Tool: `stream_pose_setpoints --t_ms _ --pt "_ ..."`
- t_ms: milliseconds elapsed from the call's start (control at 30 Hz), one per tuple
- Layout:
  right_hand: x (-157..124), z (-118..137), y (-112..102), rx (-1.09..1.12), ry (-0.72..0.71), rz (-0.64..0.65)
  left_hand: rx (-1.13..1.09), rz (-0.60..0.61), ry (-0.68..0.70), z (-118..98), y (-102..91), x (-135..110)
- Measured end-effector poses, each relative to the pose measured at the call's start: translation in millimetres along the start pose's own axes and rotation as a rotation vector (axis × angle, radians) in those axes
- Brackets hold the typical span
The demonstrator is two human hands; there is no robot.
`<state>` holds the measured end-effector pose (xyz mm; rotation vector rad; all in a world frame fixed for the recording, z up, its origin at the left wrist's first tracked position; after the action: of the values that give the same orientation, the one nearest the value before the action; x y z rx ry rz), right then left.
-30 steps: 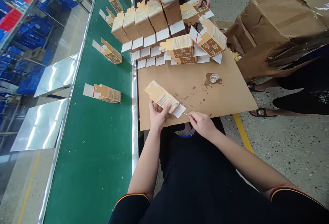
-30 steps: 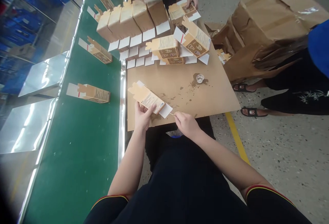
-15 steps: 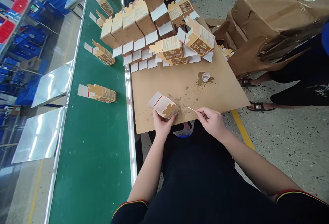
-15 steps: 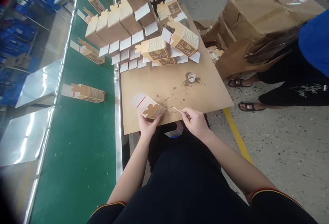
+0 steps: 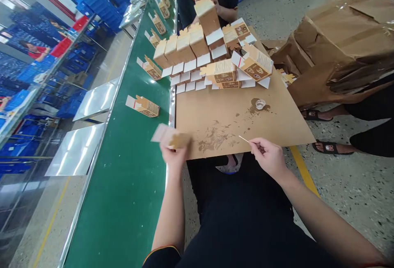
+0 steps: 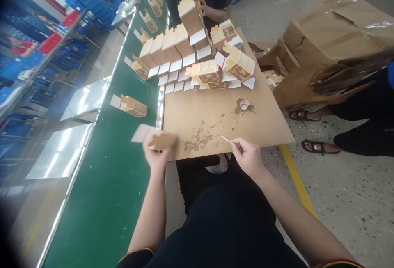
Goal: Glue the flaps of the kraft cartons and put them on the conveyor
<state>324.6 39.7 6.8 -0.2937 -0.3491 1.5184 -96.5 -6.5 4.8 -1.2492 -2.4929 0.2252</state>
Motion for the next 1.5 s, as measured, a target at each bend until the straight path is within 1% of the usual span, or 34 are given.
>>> stream_pose_setpoints --t_ms 100,133,167,200,267,300,333,400,433,467,500,533,567,600,667,700,767,800,833,867,900,967,1033,1100,1167,1200,1233,1267,1300,1333,1400,1433,1467,1500 --pt "2 -1 -3 0.048 0.013 0.007 0.124 -0.346 0.037 8 -111.4 25" --pt "3 -1 -2 0.065 0.014 0.013 0.175 -0.412 0.016 15 -138.3 30" --pt "5 0 -1 0.08 0.016 0.02 0.215 -0.455 -0.021 23 -158.5 33" --pt "7 1 1 0.094 0.019 0.026 0.241 -0.467 -0.068 33 -171.6 34" --pt "10 2 3 0.108 0.028 0.044 0.276 -0.449 -0.129 47 -182.7 32" --pt "11 2 1 0.113 0.035 0.041 0.315 -0.462 -0.114 47 -186.2 29" --pt "11 0 -3 0.116 0.043 0.026 0.379 -0.501 -0.065 40 -189.9 24" --pt "9 -5 -16 0.119 0.063 -0.024 0.541 -0.641 0.097 11 -193.5 11" --pt "7 -9 -24 0.122 0.077 -0.056 0.6 -0.699 0.191 -6 -188.6 7" --pt "5 -14 -33 0.126 0.093 -0.086 0.623 -0.717 0.281 -24 -176.9 7" --pt "2 -18 -40 0.129 0.109 -0.108 0.605 -0.684 0.364 -40 -157.7 13" --pt "0 -22 -46 0.131 0.125 -0.127 0.551 -0.603 0.442 -57 -130.8 25" --pt "-2 -26 -52 0.131 0.139 -0.144 0.473 -0.482 0.51 -75 -95.8 40" --pt "-3 -28 -57 0.13 0.15 -0.158 0.374 -0.353 0.569 -95 -55.6 56" --pt "-5 -30 -63 0.13 0.16 -0.174 0.16 -0.092 0.676 -139 35.9 84" --pt "-6 -30 -65 0.135 0.163 -0.18 0.076 0.06 0.698 -160 86.7 96" --pt "-8 -29 -69 0.151 0.172 -0.204 -0.063 0.348 0.683 -191 187.2 113" --pt "-10 -29 -71 0.161 0.176 -0.223 -0.127 0.437 0.665 -203 230.3 119" --pt "-13 -28 -74 0.169 0.182 -0.245 -0.177 0.497 0.644 -210 268.3 125" --pt "-16 -27 -77 0.174 0.187 -0.268 -0.209 0.527 0.617 -213 301.0 131" --pt "-19 -26 -81 0.178 0.191 -0.29 -0.224 0.534 0.588 -212 328.3 137" --pt "-25 -26 -87 0.186 0.202 -0.327 -0.226 0.511 0.548 -205 367.8 149" --pt "-30 -27 -92 0.196 0.209 -0.356 -0.211 0.479 0.52 -196 390.9 159" --pt "-32 -30 -97 0.205 0.211 -0.368 -0.193 0.465 0.5 -194 401.6 164" --pt "-32 -33 -103 0.213 0.211 -0.371 -0.182 0.465 0.5 -201 399.3 163" --pt "-31 -36 -107 0.217 0.213 -0.378 -0.184 0.466 0.512 -208 391.9 159" --pt "-30 -38 -111 0.219 0.214 -0.385 -0.19 0.461 0.529 -216 379.1 154" --pt "-28 -40 -117 0.218 0.213 -0.397 -0.199 0.448 0.548 -224 360.2 148" --pt "-27 -41 -122 0.214 0.211 -0.413 -0.208 0.423 0.564 -231 335.1 141" --pt "-24 -42 -128 0.209 0.208 -0.428 -0.216 0.386 0.573 -234 304.1 134" --pt "-17 -43 -136 0.209 0.198 -0.445 -0.229 0.294 0.564 -229 230.6 118" --pt "-12 -42 -138 0.212 0.192 -0.442 -0.231 0.255 0.536 -219 193.0 110" --pt "-5 -41 -138 0.209 0.183 -0.43 -0.226 0.23 0.488 -204 158.4 102" --pt "4 -37 -136 0.193 0.169 -0.408 -0.209 0.223 0.418 -184 128.5 96"
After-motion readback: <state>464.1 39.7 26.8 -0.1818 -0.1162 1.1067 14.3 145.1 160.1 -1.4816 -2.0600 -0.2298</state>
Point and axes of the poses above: each hand's wrist, its own x-axis towards the middle knuckle, its own y-axis out of the palm, z = x × y, the point moved 10 cm from there along x, towards the middle knuckle, and after that the axes turned 10 degrees about y, right-handed, at the moved point
